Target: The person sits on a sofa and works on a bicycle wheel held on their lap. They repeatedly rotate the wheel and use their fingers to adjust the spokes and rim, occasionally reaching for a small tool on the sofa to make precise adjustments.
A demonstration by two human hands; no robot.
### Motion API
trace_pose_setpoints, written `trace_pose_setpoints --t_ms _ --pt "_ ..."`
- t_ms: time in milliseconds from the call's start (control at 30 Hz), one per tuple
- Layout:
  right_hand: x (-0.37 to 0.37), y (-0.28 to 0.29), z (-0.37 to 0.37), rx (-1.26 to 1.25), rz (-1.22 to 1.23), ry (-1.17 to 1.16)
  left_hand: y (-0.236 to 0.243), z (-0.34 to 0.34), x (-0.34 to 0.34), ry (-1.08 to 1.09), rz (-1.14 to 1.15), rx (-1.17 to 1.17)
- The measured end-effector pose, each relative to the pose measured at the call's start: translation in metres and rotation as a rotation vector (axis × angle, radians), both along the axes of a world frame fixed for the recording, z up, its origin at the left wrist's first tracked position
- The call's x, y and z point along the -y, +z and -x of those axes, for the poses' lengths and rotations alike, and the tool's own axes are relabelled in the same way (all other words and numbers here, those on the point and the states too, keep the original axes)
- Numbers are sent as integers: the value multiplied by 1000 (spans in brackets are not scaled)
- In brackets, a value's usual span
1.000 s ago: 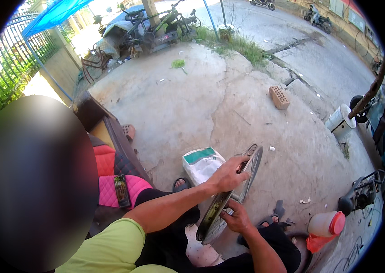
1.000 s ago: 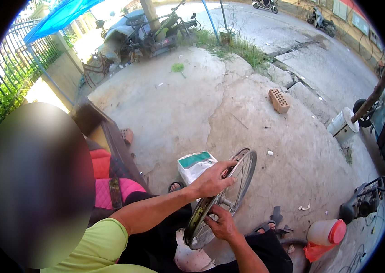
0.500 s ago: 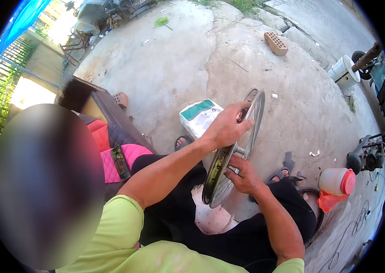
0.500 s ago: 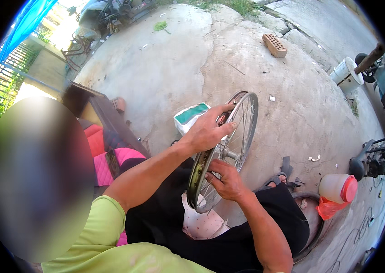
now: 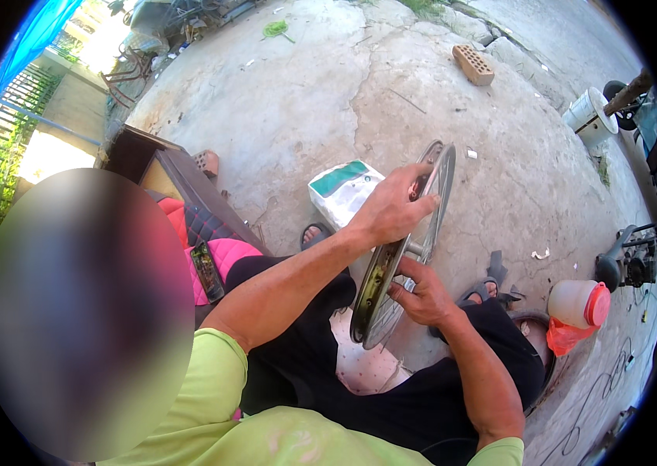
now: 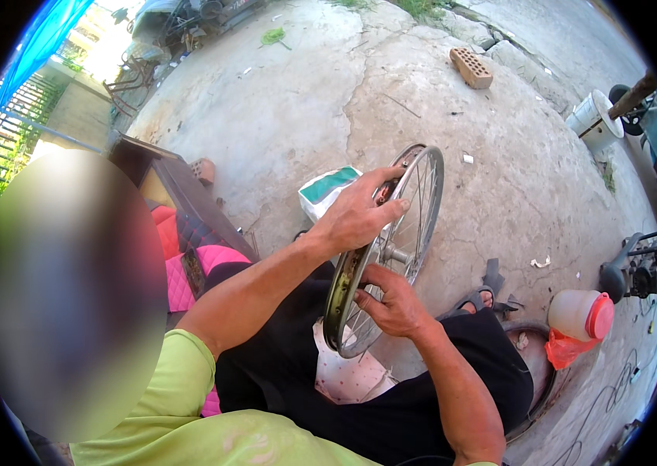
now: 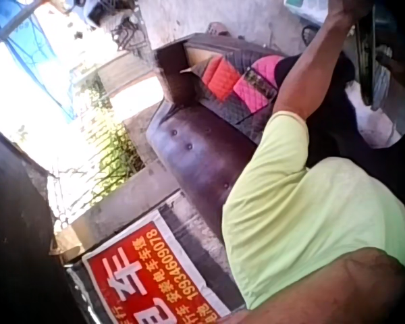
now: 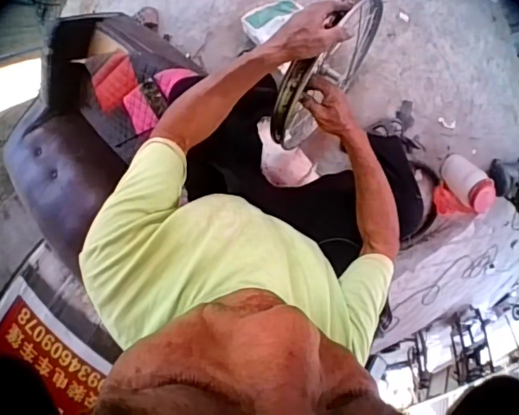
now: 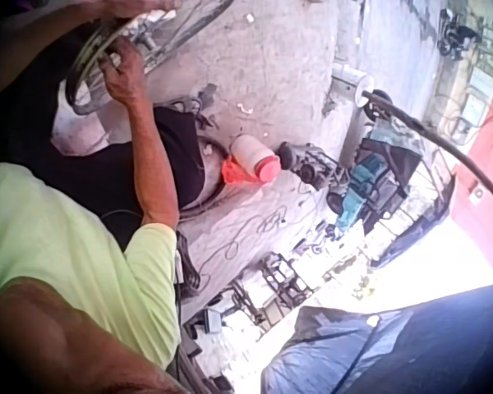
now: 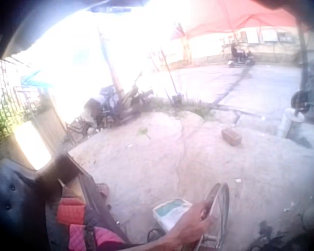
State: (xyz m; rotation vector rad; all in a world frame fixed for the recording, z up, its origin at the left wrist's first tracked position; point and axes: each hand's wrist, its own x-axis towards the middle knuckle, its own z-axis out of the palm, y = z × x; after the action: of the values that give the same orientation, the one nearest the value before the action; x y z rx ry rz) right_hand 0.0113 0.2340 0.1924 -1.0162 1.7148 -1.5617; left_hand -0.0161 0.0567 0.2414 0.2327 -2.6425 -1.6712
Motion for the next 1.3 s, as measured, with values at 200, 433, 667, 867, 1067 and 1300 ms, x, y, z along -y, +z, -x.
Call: trace_pose_setpoints --t_ms 200,433,667,867,1067,1300 --pt "-1 3 -2 -33 -6 -38 1 0 2 -111 51 -1" --pt "-24 -12 26 181 54 -250 36 -32 7 -321 302 -160" --pt "-31 -14 37 256 158 -301 23 -44 -16 -289 333 -285" --pt "-33 -12 37 220 132 -284 20 -42 -23 -233 424 -436" --pt "-31 -20 30 286 151 -324 17 -43 -18 -328 325 -468" --pt "-54 -40 29 200 150 -317 12 -46 -23 -257 303 -576"
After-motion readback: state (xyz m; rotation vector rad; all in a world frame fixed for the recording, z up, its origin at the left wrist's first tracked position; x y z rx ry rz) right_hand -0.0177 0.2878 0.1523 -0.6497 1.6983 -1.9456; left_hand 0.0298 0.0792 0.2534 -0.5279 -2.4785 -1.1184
